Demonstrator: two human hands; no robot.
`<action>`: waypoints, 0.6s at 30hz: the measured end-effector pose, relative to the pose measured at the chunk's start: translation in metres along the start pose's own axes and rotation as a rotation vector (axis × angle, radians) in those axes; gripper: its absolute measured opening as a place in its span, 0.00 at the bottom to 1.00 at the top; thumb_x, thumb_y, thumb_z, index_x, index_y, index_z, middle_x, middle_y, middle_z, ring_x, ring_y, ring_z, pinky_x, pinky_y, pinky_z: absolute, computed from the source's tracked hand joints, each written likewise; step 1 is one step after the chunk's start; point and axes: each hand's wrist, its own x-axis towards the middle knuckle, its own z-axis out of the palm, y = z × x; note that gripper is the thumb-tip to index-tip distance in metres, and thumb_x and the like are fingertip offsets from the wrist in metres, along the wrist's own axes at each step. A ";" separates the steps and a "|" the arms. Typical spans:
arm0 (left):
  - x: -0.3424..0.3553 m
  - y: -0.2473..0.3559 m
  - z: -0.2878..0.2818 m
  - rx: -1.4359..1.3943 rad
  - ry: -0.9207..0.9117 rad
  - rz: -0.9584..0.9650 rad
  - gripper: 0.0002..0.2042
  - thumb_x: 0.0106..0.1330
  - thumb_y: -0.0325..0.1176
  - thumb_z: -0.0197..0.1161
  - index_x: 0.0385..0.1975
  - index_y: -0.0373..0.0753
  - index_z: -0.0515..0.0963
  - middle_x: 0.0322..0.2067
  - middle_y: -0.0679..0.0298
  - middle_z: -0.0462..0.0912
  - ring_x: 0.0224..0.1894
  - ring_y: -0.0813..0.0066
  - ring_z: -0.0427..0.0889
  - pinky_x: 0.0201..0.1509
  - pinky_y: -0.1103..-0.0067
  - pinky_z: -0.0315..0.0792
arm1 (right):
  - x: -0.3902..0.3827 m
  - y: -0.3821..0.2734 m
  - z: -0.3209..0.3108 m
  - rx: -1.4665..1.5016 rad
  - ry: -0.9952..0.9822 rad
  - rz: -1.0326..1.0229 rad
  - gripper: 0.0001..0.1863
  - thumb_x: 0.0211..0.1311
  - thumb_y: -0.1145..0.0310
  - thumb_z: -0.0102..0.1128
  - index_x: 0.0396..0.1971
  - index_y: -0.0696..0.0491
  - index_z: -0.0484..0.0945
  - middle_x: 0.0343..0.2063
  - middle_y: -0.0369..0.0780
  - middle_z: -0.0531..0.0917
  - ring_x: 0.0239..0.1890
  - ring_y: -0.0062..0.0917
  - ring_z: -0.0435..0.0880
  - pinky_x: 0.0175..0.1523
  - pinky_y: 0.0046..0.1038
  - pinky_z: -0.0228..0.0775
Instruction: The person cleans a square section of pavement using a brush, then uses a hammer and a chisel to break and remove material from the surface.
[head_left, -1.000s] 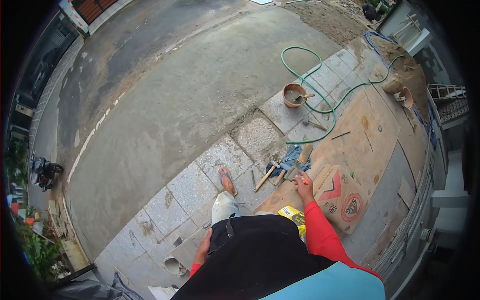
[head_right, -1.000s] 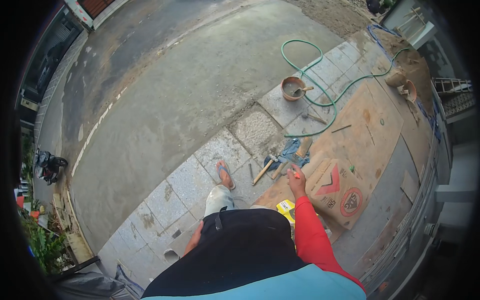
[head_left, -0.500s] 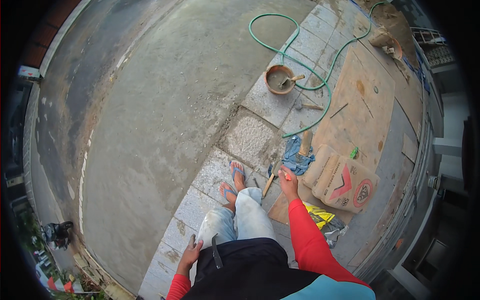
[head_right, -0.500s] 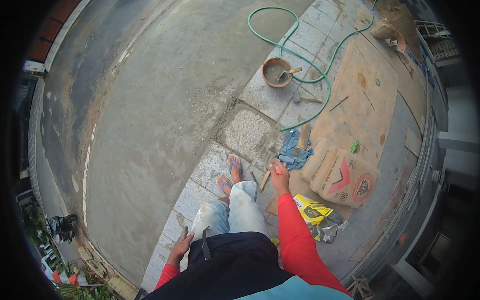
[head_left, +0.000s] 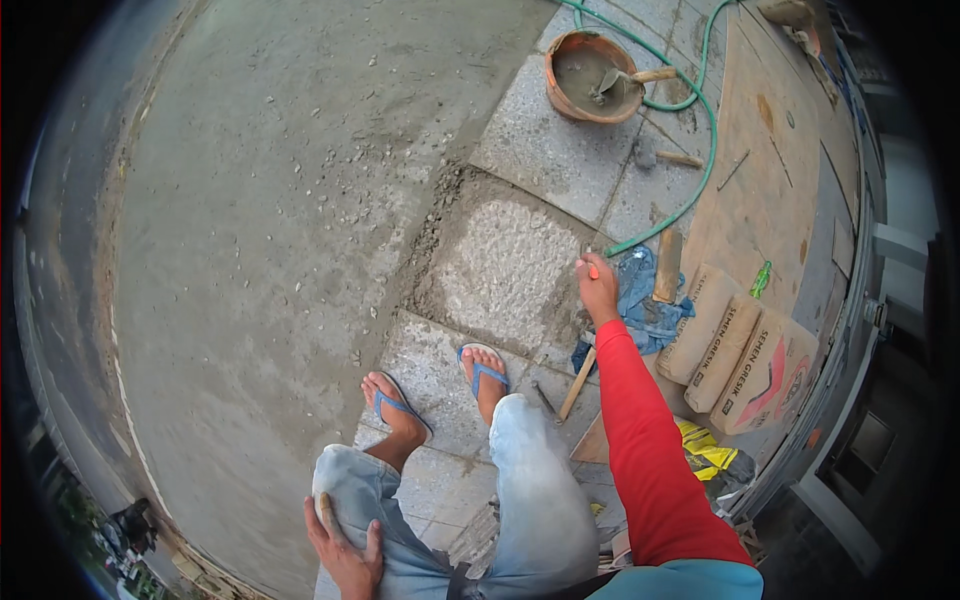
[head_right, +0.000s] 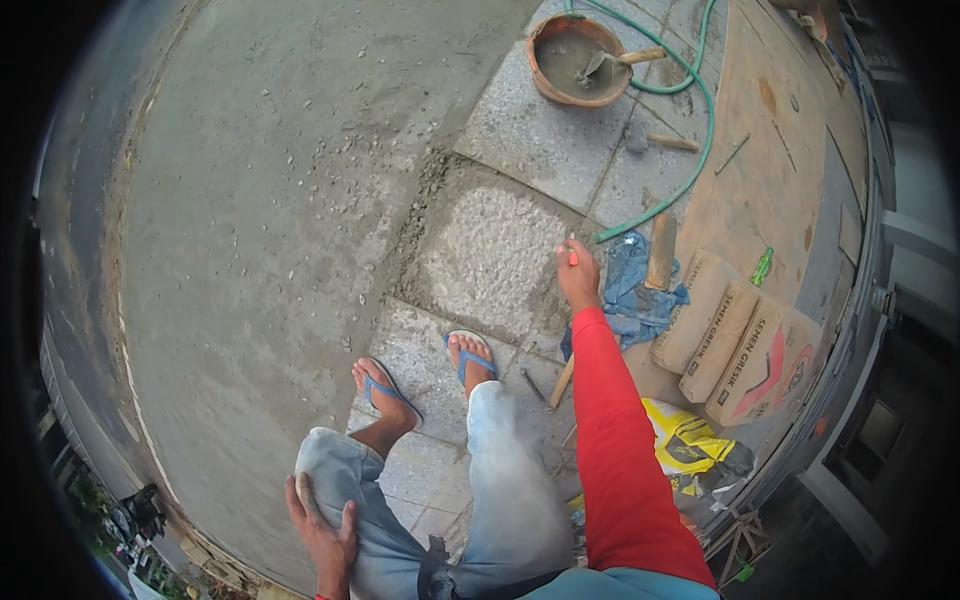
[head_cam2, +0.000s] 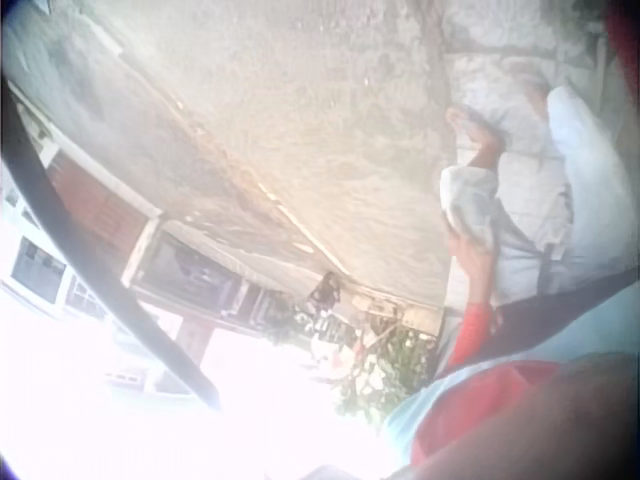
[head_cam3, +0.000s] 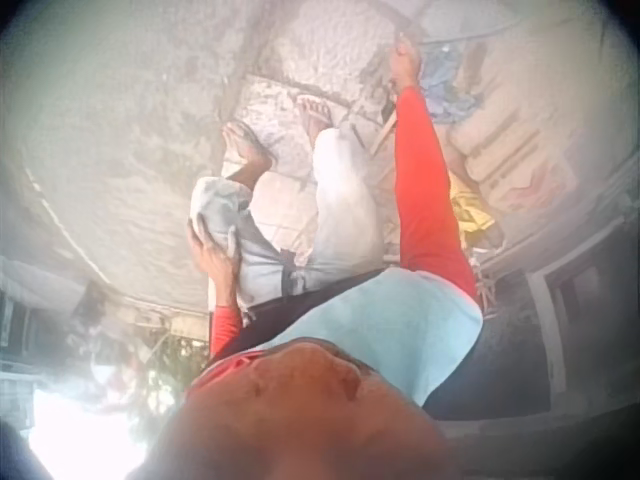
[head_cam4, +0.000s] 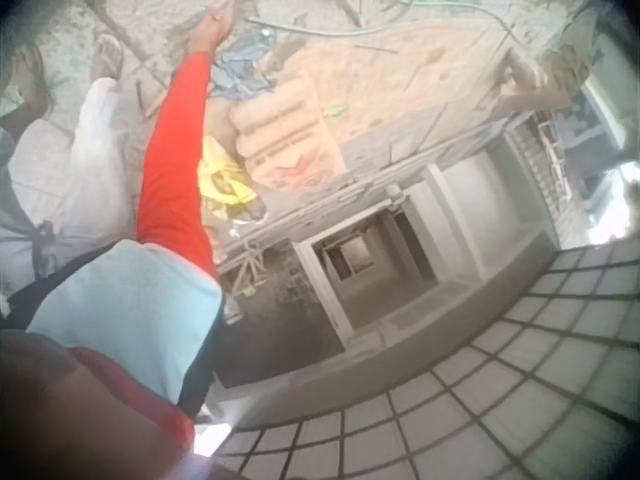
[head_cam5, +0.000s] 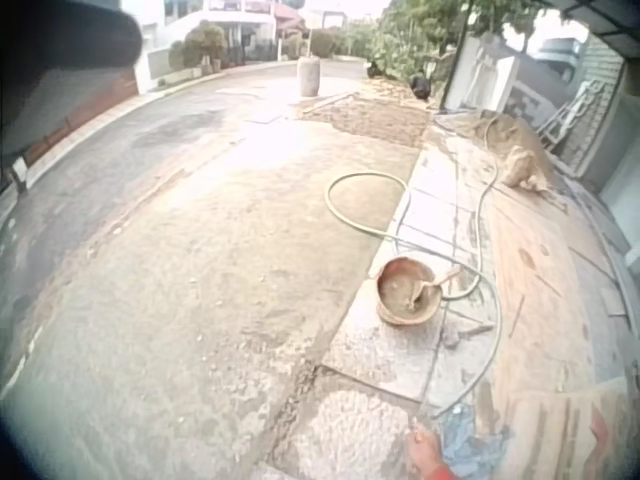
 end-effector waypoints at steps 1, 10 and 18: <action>0.010 -0.002 0.003 -0.016 0.056 0.014 0.45 0.62 0.51 0.71 0.76 0.38 0.59 0.75 0.40 0.54 0.77 0.38 0.56 0.79 0.53 0.53 | 0.013 -0.006 0.030 -0.134 0.079 0.096 0.13 0.70 0.60 0.63 0.46 0.53 0.84 0.41 0.52 0.88 0.47 0.51 0.86 0.52 0.45 0.77; 0.105 -0.016 0.049 0.030 0.382 0.136 0.40 0.64 0.48 0.72 0.73 0.33 0.65 0.74 0.36 0.58 0.74 0.37 0.61 0.75 0.52 0.59 | -0.007 -0.038 0.071 0.343 -0.054 -0.131 0.10 0.72 0.63 0.65 0.42 0.55 0.84 0.30 0.39 0.85 0.33 0.21 0.84 0.41 0.27 0.75; 0.171 -0.017 0.128 -0.138 0.840 0.417 0.21 0.73 0.41 0.64 0.65 0.56 0.73 0.71 0.36 0.62 0.70 0.28 0.64 0.67 0.43 0.68 | 0.028 -0.048 0.118 0.211 0.008 -0.198 0.12 0.74 0.61 0.64 0.39 0.55 0.82 0.27 0.37 0.85 0.32 0.22 0.85 0.39 0.30 0.74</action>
